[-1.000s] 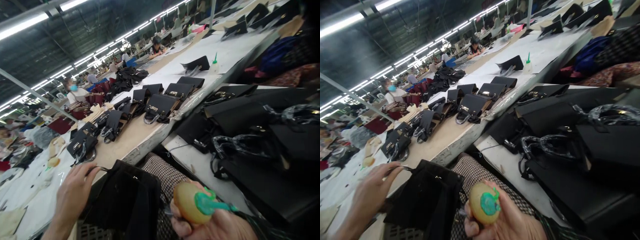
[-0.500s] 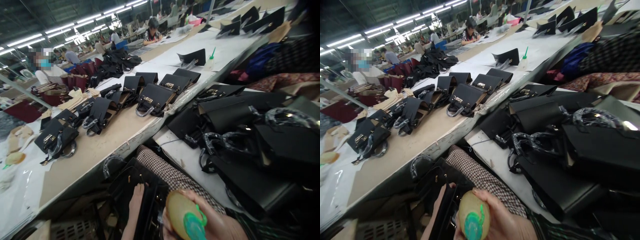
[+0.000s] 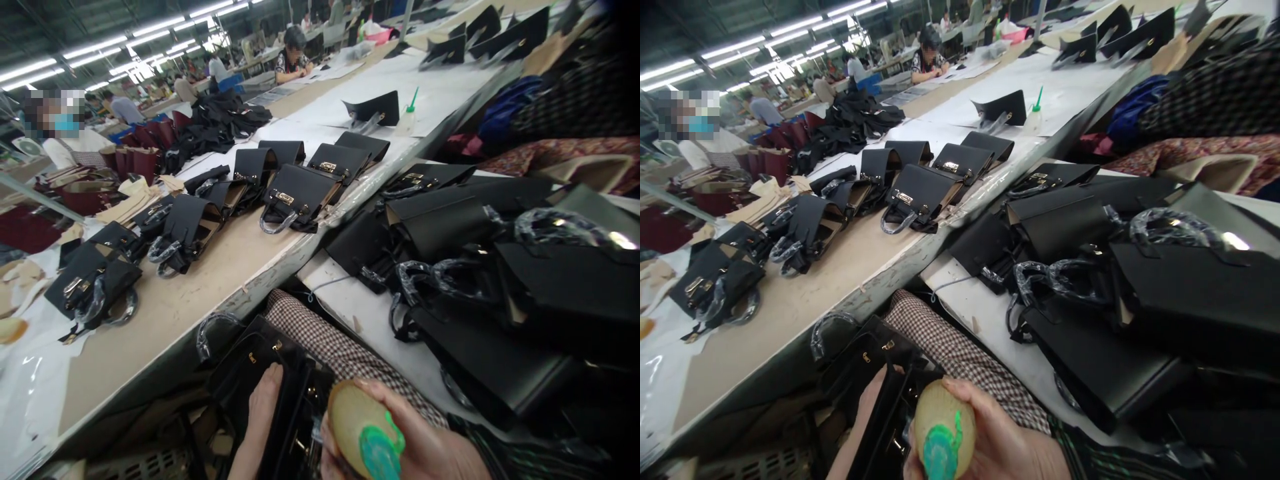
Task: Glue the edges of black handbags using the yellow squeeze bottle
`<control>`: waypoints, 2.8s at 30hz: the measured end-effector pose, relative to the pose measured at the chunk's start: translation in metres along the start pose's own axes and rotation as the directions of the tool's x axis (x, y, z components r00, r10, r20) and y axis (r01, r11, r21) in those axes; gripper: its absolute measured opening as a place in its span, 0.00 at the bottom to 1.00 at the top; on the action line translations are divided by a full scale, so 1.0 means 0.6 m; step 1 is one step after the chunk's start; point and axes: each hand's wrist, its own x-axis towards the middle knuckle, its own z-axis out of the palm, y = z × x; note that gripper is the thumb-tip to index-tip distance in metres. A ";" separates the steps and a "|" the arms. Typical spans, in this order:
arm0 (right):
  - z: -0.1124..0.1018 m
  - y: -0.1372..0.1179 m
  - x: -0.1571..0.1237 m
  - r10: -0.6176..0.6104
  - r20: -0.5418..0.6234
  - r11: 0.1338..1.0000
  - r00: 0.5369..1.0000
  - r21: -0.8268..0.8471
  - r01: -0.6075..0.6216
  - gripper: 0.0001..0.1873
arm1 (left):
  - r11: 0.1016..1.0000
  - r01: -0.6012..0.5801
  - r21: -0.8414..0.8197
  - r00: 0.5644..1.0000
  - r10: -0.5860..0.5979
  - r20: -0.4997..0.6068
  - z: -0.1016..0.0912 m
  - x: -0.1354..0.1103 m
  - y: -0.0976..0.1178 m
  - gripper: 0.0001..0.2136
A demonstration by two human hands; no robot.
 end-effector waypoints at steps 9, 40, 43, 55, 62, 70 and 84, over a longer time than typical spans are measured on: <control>-0.005 -0.009 -0.003 0.050 0.026 0.998 0.998 -0.048 -0.049 0.40 | 0.847 0.161 -0.506 0.934 -0.297 -0.198 -0.128 -0.063 0.008 0.25; 0.050 -0.175 0.066 -0.044 0.036 0.946 0.998 -0.318 0.053 0.33 | 0.908 -0.030 -0.417 0.933 -0.125 -0.338 -0.066 -0.077 0.032 0.21; 0.071 -0.166 0.053 -0.099 -0.024 0.934 0.995 -0.348 0.084 0.32 | 0.925 -0.074 -0.372 0.964 -0.029 -0.265 -0.063 -0.073 0.022 0.24; 0.107 -0.142 0.069 -0.183 -0.132 0.914 0.974 -0.388 0.119 0.23 | 0.935 -0.334 -0.119 0.927 0.304 -0.218 -0.031 -0.050 0.032 0.23; 0.099 -0.171 0.036 -0.218 -0.044 0.812 0.975 -0.562 0.156 0.27 | 0.809 -0.581 0.090 0.717 0.560 -0.415 -0.038 -0.062 0.046 0.24; 0.039 -0.176 0.034 -0.282 -0.137 0.816 0.949 -0.555 0.163 0.19 | 0.798 -0.589 0.126 0.707 0.584 -0.398 -0.053 -0.063 0.070 0.22; 0.049 -0.130 0.030 -0.354 -0.062 0.786 0.933 -0.561 0.261 0.24 | 0.833 -0.303 -0.464 0.933 0.160 -0.322 -0.046 -0.076 0.063 0.19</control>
